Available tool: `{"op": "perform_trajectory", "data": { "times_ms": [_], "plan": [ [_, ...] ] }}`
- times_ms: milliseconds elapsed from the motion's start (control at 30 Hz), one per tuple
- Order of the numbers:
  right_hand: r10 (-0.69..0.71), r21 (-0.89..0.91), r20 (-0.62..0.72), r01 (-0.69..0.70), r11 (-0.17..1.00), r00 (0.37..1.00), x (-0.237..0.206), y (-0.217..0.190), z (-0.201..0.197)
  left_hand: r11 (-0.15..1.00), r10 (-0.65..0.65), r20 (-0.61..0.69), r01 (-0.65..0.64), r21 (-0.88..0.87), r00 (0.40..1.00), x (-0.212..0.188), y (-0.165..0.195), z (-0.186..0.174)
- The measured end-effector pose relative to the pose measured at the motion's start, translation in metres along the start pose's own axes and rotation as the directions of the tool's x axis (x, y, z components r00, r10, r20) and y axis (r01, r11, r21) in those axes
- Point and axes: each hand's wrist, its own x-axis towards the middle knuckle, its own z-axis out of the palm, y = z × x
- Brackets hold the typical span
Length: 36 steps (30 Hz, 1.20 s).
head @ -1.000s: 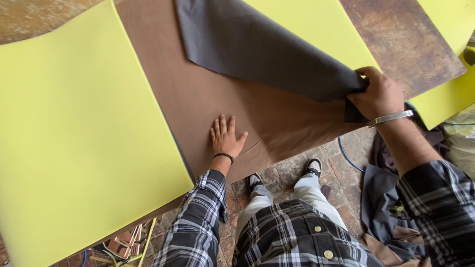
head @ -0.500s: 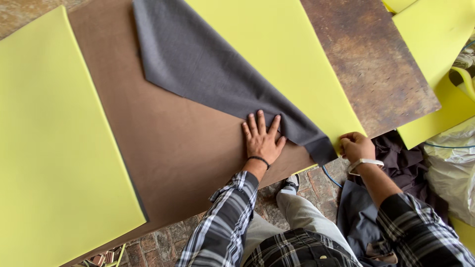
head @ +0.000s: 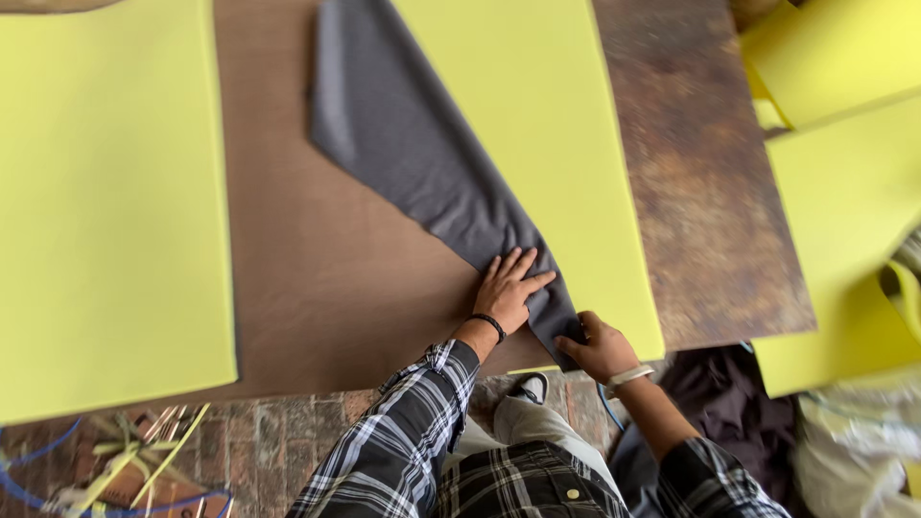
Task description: The person aligns a brown sheet on a workbench, then uses a spray gun to apply adhesive to yellow foam sheets. They place a dark fabric layer between foam pieces and press them together, repeating the process to build layered foam pads.
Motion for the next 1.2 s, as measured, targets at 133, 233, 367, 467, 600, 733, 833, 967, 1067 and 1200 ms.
{"op": "perform_trajectory", "data": {
  "times_ms": [133,233,367,467,600,733,833,967,1067,1200],
  "plan": [
    [0.128,0.529,0.230,-0.235,0.816,0.965,0.027,-0.003,0.000,0.979,-0.197,-0.149,0.203,0.025,0.969,-0.042,-0.045,-0.051],
    [0.215,0.471,0.252,-0.314,0.825,0.944,0.043,-0.020,0.001,0.932,-0.318,-0.394,0.360,0.037,0.862,-0.085,-0.098,-0.110],
    [0.222,0.150,0.266,-0.267,0.952,0.938,0.058,-0.049,0.003,0.577,-0.558,-0.482,0.734,0.359,0.675,-0.164,-0.178,-0.212],
    [0.259,-0.042,0.279,-0.258,0.965,0.925,0.063,-0.068,0.004,0.395,-0.688,-0.534,0.871,0.293,0.492,-0.229,-0.225,-0.289],
    [0.357,-0.149,0.234,-0.329,0.932,0.904,0.062,-0.092,0.006,0.326,-0.652,-0.600,0.886,0.331,0.464,-0.278,-0.273,-0.358],
    [0.440,-0.313,0.057,-0.402,0.860,0.896,0.048,-0.120,0.018,0.410,-0.732,-0.361,0.797,0.444,0.578,-0.274,-0.321,-0.374],
    [0.490,-0.349,-0.066,-0.480,0.805,0.869,0.026,-0.141,0.038,0.534,-0.815,-0.102,0.807,0.251,0.571,-0.272,-0.345,-0.349],
    [0.542,-0.253,-0.109,-0.550,0.796,0.833,-0.003,-0.162,0.073,0.554,-0.832,0.056,0.821,0.142,0.552,-0.272,-0.362,-0.322],
    [0.484,-0.241,-0.155,-0.508,0.827,0.861,-0.024,-0.175,0.098,0.546,-0.835,0.019,0.822,0.162,0.550,-0.274,-0.368,-0.318],
    [0.498,-0.126,-0.136,-0.513,0.849,0.857,-0.039,-0.192,0.119,0.573,-0.812,0.017,0.793,0.207,0.583,-0.282,-0.374,-0.325]
  ]
}}
